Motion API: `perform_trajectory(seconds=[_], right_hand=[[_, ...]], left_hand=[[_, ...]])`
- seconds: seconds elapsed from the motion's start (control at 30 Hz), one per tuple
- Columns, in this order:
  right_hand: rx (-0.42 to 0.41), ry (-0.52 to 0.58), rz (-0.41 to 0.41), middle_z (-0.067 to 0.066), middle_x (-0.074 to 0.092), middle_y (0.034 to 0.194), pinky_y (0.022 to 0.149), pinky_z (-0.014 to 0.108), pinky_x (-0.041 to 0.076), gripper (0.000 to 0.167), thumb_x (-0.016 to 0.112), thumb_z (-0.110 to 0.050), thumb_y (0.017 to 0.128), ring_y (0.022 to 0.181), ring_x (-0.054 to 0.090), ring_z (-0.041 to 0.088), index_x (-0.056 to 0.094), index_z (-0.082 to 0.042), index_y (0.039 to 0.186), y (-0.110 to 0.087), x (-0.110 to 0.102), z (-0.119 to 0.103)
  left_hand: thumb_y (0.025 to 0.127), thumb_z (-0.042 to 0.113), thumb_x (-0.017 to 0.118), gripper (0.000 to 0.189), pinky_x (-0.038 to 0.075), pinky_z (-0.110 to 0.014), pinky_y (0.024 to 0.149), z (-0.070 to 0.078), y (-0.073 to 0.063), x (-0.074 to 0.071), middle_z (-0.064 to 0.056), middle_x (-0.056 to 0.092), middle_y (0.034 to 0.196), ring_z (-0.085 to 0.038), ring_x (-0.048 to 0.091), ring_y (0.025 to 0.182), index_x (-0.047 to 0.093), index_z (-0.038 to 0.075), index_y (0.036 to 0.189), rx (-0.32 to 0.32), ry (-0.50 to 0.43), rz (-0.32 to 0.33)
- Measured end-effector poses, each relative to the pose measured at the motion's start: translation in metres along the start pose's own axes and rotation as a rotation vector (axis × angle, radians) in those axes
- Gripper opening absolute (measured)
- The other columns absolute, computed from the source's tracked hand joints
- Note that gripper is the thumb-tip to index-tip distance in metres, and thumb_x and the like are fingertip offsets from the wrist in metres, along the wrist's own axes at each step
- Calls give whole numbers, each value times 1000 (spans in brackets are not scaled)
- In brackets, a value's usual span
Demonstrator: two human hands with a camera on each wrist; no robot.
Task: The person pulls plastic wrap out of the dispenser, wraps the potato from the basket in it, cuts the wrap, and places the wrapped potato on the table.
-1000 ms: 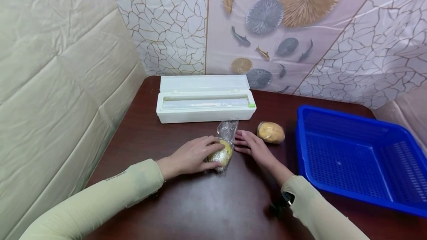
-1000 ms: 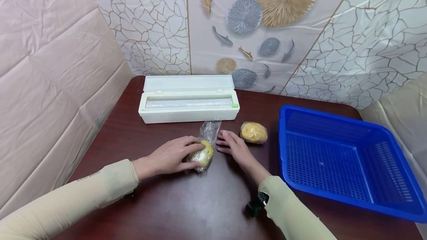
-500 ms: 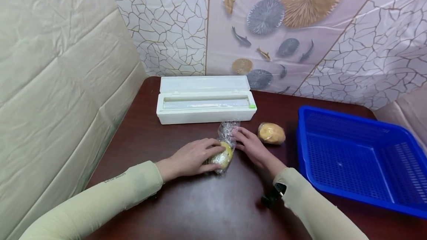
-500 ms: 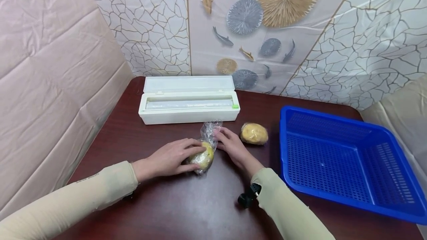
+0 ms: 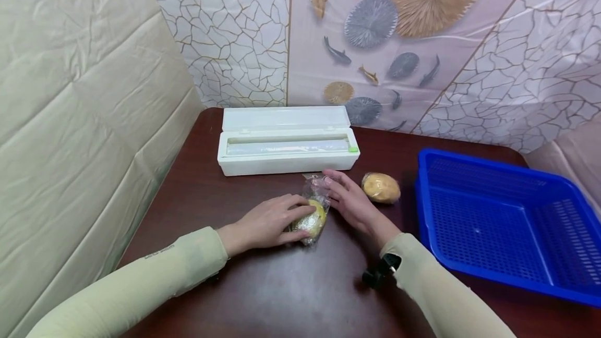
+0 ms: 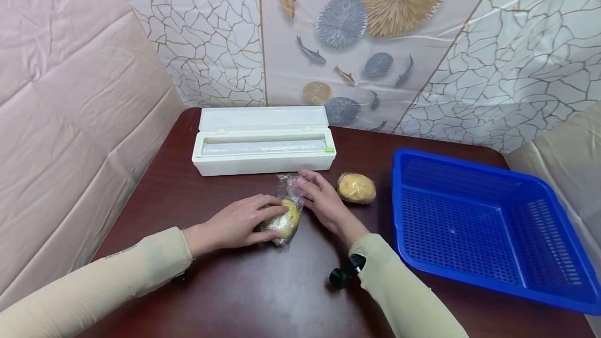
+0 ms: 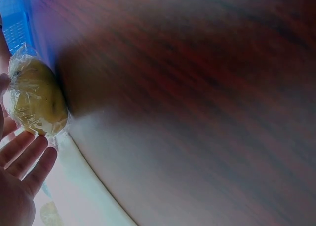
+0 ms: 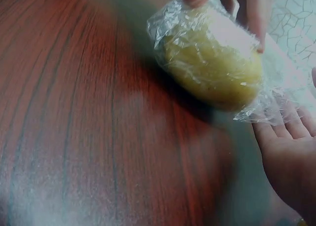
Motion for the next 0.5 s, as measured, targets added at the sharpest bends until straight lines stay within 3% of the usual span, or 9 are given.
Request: perform_trajectory(seconds=[0.27, 0.5], right_hand=[[-48, -80, -35, 20, 51, 154, 109, 33, 48, 57, 47, -23, 116, 134, 58, 21, 29, 0, 164, -11, 4, -10], [-138, -140, -65, 25, 51, 154, 107, 29, 50, 53, 48, -16, 115, 130, 60, 13, 34, 4, 162, -22, 10, -17]], left_hand=[[104, 48, 68, 54, 55, -40, 103, -1, 0, -1, -8, 64, 139, -24, 65, 124, 65, 13, 145, -17, 0, 4], [103, 48, 70, 56, 55, -40, 104, 0, -1, -1, -7, 65, 139, -23, 65, 124, 65, 13, 146, -28, -4, 30]])
Point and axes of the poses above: each hand's wrist, its own y-axis towards the middle knuckle, its own x-axis out of the palm, z = x × y, the point moved 6 cm from there along y, towards the middle knuckle
